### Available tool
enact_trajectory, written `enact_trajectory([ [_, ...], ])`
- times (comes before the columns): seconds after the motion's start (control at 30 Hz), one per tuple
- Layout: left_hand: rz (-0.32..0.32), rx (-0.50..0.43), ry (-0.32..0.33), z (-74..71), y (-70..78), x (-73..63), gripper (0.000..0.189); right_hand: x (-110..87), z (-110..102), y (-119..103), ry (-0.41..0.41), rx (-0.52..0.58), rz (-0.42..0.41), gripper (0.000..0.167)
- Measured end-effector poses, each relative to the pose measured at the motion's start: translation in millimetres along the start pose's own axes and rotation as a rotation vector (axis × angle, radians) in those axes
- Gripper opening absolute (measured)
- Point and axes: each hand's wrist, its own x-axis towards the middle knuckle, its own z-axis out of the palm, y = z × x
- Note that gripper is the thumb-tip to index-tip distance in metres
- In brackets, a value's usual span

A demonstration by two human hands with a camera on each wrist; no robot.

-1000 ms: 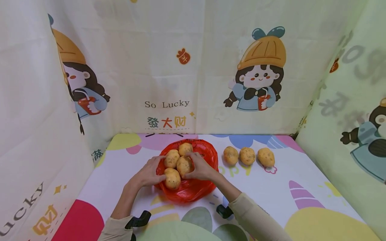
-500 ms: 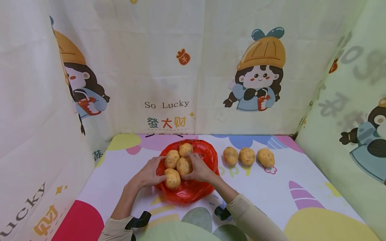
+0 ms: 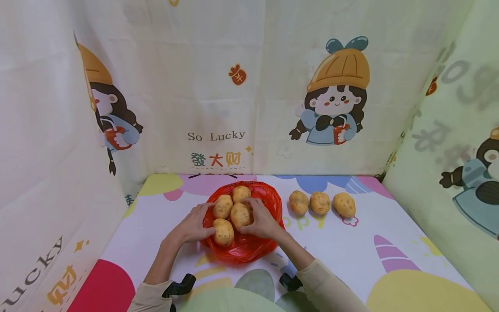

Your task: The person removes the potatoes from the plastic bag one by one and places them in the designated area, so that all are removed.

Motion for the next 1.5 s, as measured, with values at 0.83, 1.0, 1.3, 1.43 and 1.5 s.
enact_trajectory([
  [0.83,0.003,0.000,-0.010,0.3,0.0,-0.7,0.085,-42.5,-15,-2,0.097,0.085,-0.088,0.079],
  [1.0,0.013,0.007,-0.007,-0.1,-0.4,-0.2,0.084,-50.4,-19,-1,0.111,0.089,-0.091,0.078],
  [1.3,0.004,0.001,-0.009,-0.6,2.9,-0.3,0.083,-66.5,-29,-1,0.142,0.080,-0.089,0.079],
  [1.43,0.004,0.001,-0.005,-0.5,2.7,-0.8,0.083,-73.2,-34,1,0.156,0.062,-0.087,0.078],
  [1.5,0.004,-0.001,-0.006,-0.3,2.5,-1.1,0.083,-76.1,-36,3,0.162,0.057,-0.085,0.078],
])
